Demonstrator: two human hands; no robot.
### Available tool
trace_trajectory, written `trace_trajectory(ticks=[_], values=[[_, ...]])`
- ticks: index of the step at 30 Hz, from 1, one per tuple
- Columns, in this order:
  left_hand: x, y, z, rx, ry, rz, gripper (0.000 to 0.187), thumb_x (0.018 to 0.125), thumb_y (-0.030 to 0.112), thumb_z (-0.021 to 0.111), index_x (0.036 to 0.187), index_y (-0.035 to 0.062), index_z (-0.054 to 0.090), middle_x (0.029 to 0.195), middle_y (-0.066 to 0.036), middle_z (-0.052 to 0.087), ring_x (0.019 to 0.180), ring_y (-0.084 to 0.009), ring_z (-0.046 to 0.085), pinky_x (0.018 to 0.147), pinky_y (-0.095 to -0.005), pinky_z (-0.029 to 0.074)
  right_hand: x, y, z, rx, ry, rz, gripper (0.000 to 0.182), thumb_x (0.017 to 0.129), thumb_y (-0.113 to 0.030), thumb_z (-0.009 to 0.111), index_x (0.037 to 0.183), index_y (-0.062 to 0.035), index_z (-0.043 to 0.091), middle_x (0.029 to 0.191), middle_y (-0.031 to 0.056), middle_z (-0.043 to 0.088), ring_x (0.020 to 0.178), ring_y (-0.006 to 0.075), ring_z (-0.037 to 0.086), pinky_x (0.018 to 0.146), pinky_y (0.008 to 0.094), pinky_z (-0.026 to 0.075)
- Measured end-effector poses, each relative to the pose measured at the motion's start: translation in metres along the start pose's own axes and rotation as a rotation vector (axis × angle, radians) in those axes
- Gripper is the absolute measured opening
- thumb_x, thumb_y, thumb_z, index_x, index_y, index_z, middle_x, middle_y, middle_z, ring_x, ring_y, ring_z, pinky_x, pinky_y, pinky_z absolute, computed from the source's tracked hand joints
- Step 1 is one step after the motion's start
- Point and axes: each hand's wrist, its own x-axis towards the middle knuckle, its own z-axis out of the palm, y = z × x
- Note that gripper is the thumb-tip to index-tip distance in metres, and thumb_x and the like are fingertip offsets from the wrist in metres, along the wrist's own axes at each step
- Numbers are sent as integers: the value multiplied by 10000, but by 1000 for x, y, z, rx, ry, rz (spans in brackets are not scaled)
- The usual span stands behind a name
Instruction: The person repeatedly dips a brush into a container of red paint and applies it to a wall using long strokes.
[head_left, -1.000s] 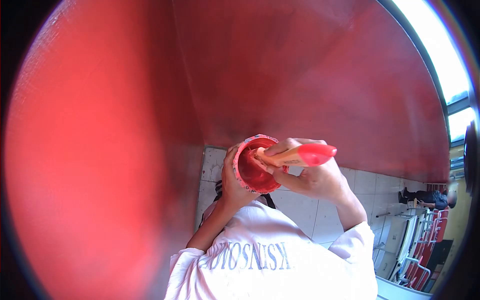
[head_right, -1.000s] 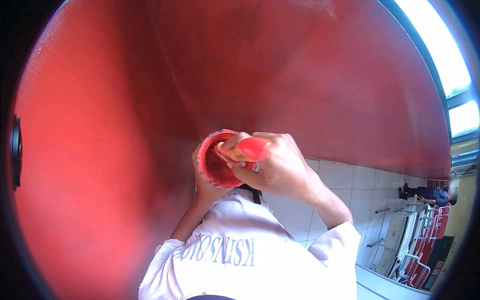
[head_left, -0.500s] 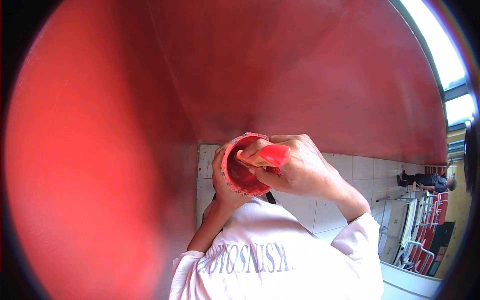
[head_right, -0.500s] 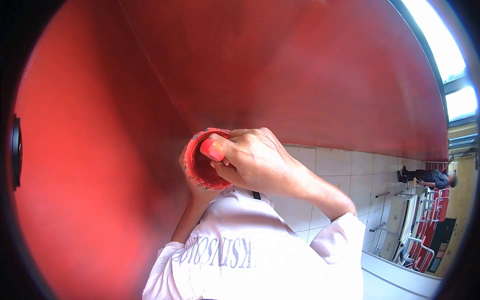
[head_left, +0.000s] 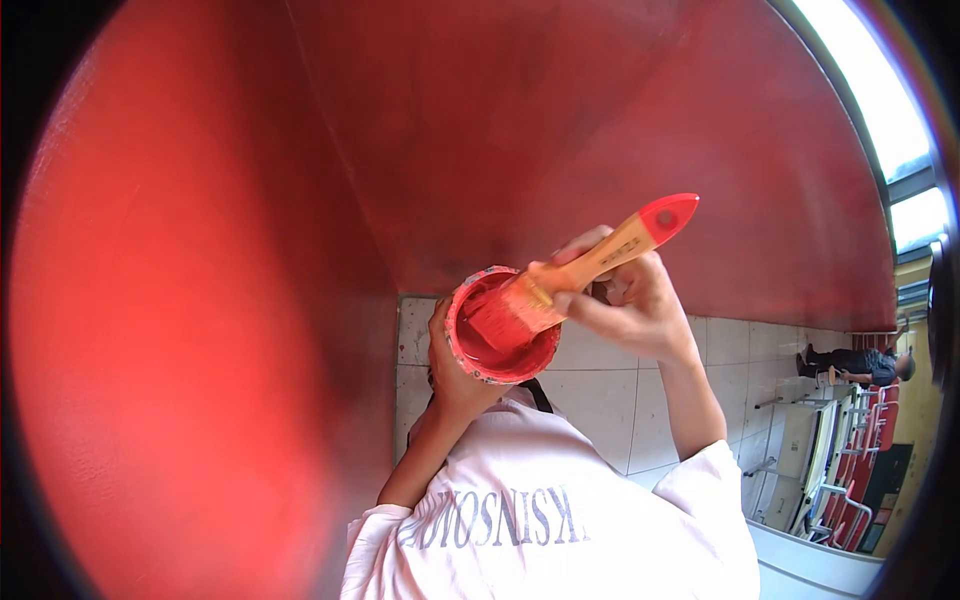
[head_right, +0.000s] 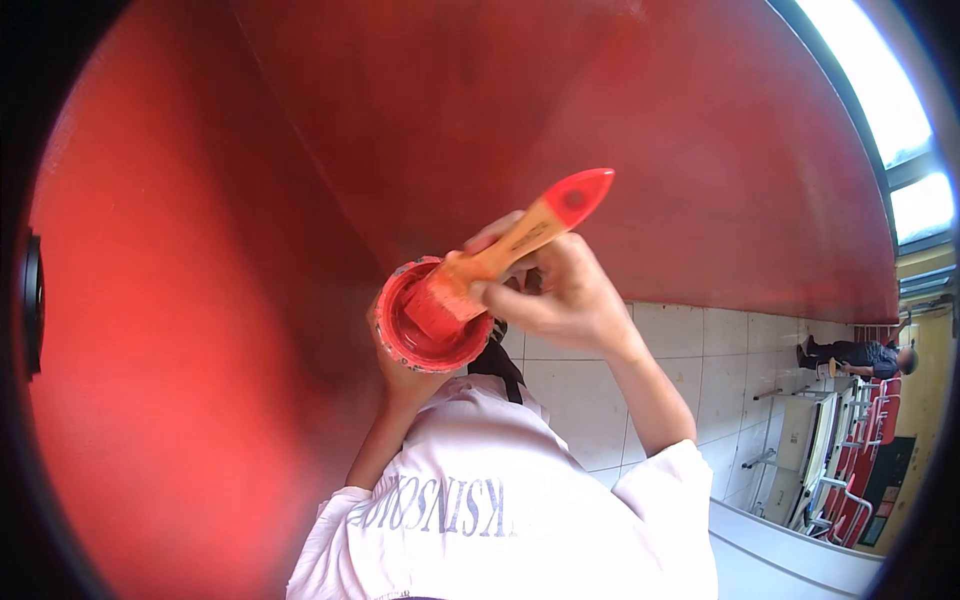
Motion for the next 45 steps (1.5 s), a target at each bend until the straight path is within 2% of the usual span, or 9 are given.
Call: trace_trajectory(ticks=[9, 19, 25, 30, 33, 37, 41, 42, 45], values=[[5, 0, 5, 68, 3, 99, 970, 516, 199, 903, 1276, 24, 326, 1200, -156, 513, 1064, -275, 556, 886, -379, 466, -6, 12, -15, 282, 158, 171, 380, 776, -93, 702, 1069, 31, 495, 854, 88, 638, 691, 90, 606, 606, 213, 512], [14, -1, 6, -25, -23, 30, 922, 531, 206, 898, 1255, 32, 354, 1243, -135, 458, 1130, -235, 497, 944, -376, 427, -31, -36, -21, -18, 364, -831, 389, 779, -88, 719, 1050, -113, 442, 728, 89, 597, 605, 160, 560, 536, 258, 457], [14, 0, 4, -72, -11, -34, 914, 531, 207, 896, 1255, 38, 364, 1238, -126, 466, 1125, -229, 501, 936, -375, 428, -32, 19, 11, -266, 252, -758, 363, 762, 32, 677, 1065, -89, 519, 677, 71, 605, 571, 166, 576, 514, 281, 449], [17, -4, 0, -25, -49, -39, 969, 526, 216, 899, 1281, 41, 318, 1219, -141, 502, 1100, -250, 534, 907, -376, 453, -42, 31, 34, 275, 607, -609, 304, 732, 67, 693, 976, -60, 563, 723, 85, 626, 543, 146, 551, 506, 278, 432], [15, 1, -2, -14, -45, -54, 925, 528, 207, 894, 1261, 40, 353, 1217, -133, 497, 1104, -233, 523, 915, -367, 441, -49, 28, 18, -298, 300, -580, 336, 762, 85, 654, 1024, -66, 506, 770, 108, 616, 600, 150, 566, 543, 276, 444], [17, 14, -3, -37, 1, -43, 896, 524, 203, 893, 1243, 42, 385, 1222, -123, 483, 1115, -218, 505, 930, -368, 425, -55, 41, 30, 177, 495, -586, 367, 779, 107, 621, 1058, -70, 464, 808, 117, 614, 654, 148, 581, 578, 273, 463], [16, 10, -4, -32, -11, -66, 897, 520, 203, 894, 1241, 42, 384, 1224, -122, 476, 1120, -220, 501, 935, -374, 423, -53, 42, 24, -186, 292, -562, 376, 779, 131, 607, 1069, -47, 445, 847, 127, 609, 720, 183, 616, 627, 280, 485], [18, 9, -4, -34, 0, -56, 896, 520, 202, 893, 1240, 42, 384, 1225, -121, 475, 1120, -220, 500, 934, -374, 424, -50, 50, 38, 70, 541, -627, 336, 771, 110, 633, 1045, -34, 501, 815, 119, 624, 687, 179, 619, 603, 284, 487], [16, 7, -8, 20, 17, -72, 919, 524, 204, 895, 1252, 39, 358, 1208, -125, 500, 1107, -230, 520, 927, -376, 435, -44, 41, 31, -27, 389, -620, 320, 761, 98, 653, 1028, -30, 531, 797, 114, 631, 654, 172, 616, 579, 283, 487]])
